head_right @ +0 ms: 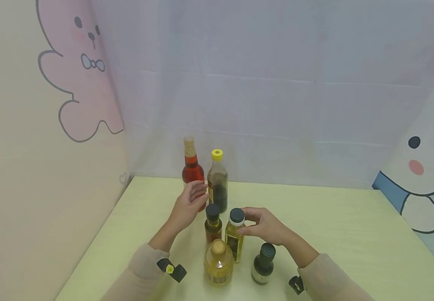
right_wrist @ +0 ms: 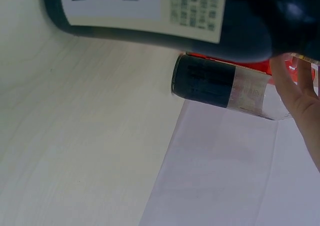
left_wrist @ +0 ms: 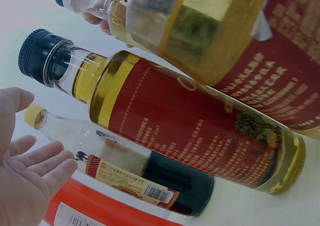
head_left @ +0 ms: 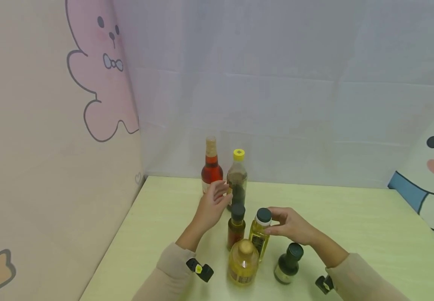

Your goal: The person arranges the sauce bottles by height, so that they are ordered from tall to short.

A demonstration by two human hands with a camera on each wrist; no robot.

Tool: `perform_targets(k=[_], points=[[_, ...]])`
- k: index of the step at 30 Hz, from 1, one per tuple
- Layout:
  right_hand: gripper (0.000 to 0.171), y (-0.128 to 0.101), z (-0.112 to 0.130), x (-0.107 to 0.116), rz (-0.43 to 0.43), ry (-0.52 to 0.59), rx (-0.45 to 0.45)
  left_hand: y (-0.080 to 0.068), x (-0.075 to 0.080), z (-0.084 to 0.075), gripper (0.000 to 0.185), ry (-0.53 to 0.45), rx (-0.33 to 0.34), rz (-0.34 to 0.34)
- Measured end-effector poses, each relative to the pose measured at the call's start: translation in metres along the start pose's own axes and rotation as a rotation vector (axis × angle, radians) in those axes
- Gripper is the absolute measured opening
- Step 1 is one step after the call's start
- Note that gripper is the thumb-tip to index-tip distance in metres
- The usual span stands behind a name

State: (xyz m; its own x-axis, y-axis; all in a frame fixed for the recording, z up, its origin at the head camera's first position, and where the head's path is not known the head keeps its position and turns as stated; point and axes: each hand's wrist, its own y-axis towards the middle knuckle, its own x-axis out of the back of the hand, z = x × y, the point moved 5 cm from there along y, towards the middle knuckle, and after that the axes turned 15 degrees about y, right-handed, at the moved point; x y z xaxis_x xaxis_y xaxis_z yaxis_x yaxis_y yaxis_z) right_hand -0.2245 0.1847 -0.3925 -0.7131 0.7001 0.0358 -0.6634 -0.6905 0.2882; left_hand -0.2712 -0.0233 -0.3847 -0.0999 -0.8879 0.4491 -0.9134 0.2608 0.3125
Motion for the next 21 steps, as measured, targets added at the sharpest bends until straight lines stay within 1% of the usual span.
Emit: perform_targets(k=[5, 7, 9, 12, 16, 18, 21], points=[[0.031, 0.001, 0.001, 0.000, 0.001, 0.000, -0.002, -0.013, 0.006, -0.018, 0.042, -0.035, -0.018, 0.012], [0.032, 0.001, 0.001, 0.000, 0.001, -0.001, -0.001, -0.018, 0.006, -0.022, 0.039, -0.035, -0.027, 0.019], [0.032, 0.001, 0.001, 0.000, -0.002, -0.003, -0.001, -0.021, 0.006, -0.022, 0.038, -0.036, -0.034, 0.028], [0.032, 0.001, 0.000, -0.001, 0.001, 0.008, -0.001, -0.027, 0.005, -0.021, 0.036, -0.047, -0.068, 0.047], [0.031, 0.001, 0.000, -0.002, 0.009, 0.016, 0.000, -0.031, 0.001, -0.019, 0.036, -0.096, -0.098, 0.105], [0.031, 0.001, 0.000, -0.001, 0.004, 0.003, 0.001, -0.033, -0.001, -0.018, 0.037, -0.108, -0.105, 0.132], [0.033, 0.001, 0.000, 0.000, -0.005, -0.013, -0.003, -0.035, -0.003, -0.016, 0.038, -0.106, -0.109, 0.151]])
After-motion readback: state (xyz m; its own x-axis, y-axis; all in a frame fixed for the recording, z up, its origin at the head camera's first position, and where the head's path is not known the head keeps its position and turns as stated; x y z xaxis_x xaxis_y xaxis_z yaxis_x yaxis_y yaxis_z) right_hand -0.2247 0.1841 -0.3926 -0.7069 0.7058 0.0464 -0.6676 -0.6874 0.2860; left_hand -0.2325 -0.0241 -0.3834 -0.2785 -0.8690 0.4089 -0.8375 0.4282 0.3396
